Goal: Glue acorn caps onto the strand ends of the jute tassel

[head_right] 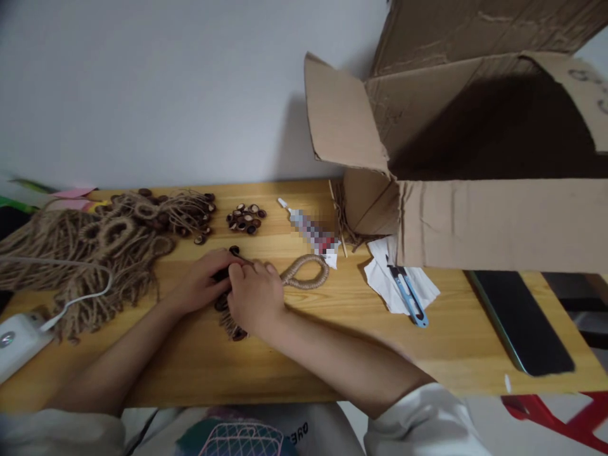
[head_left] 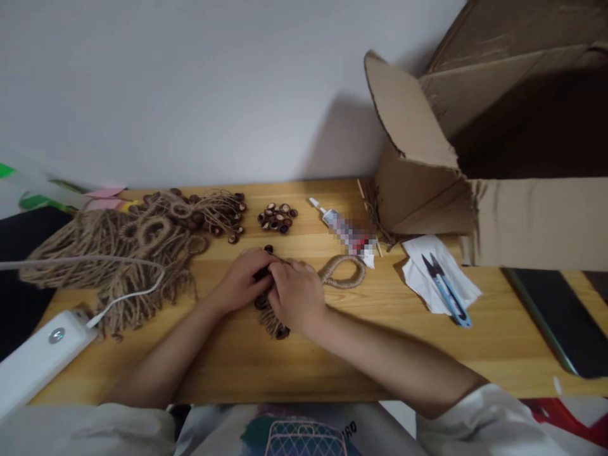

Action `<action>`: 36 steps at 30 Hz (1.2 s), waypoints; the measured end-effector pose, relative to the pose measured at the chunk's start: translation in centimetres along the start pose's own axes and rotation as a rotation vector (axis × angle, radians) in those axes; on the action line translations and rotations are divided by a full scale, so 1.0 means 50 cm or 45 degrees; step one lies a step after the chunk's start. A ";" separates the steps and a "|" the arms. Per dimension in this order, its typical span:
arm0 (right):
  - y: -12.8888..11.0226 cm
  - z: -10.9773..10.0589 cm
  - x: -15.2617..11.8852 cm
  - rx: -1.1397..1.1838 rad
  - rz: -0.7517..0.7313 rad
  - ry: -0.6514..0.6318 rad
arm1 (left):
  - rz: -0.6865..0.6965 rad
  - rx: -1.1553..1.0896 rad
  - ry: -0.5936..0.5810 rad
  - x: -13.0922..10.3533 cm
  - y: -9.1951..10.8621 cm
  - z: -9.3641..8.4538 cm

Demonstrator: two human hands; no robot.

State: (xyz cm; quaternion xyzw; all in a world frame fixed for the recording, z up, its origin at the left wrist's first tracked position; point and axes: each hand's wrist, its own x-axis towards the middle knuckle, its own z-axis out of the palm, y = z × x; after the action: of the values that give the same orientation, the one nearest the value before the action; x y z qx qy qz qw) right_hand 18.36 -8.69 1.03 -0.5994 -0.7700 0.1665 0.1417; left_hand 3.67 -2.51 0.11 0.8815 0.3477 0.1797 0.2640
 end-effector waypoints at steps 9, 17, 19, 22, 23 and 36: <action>-0.002 0.000 -0.002 -0.014 -0.005 0.010 | -0.005 0.024 -0.024 0.002 0.006 -0.003; 0.001 0.002 -0.003 -0.016 -0.010 0.019 | -0.005 0.031 -0.022 0.000 0.005 -0.003; 0.000 0.001 -0.003 -0.020 -0.009 0.017 | -0.010 0.028 -0.019 0.000 0.007 -0.003; -0.002 0.001 -0.003 -0.022 -0.010 0.017 | 0.006 0.022 -0.011 0.001 0.009 -0.005; -0.003 0.000 -0.003 -0.021 -0.008 0.014 | 0.009 0.023 -0.008 0.001 0.009 -0.005; -0.004 -0.004 -0.002 -0.038 -0.006 -0.017 | 0.004 0.025 -0.041 0.001 0.008 -0.004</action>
State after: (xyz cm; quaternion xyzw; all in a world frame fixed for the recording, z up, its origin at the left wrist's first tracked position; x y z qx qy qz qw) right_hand 18.31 -8.80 1.28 -0.5985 -0.7748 0.1586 0.1280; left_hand 3.82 -2.64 0.51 0.8875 0.3438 0.1624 0.2605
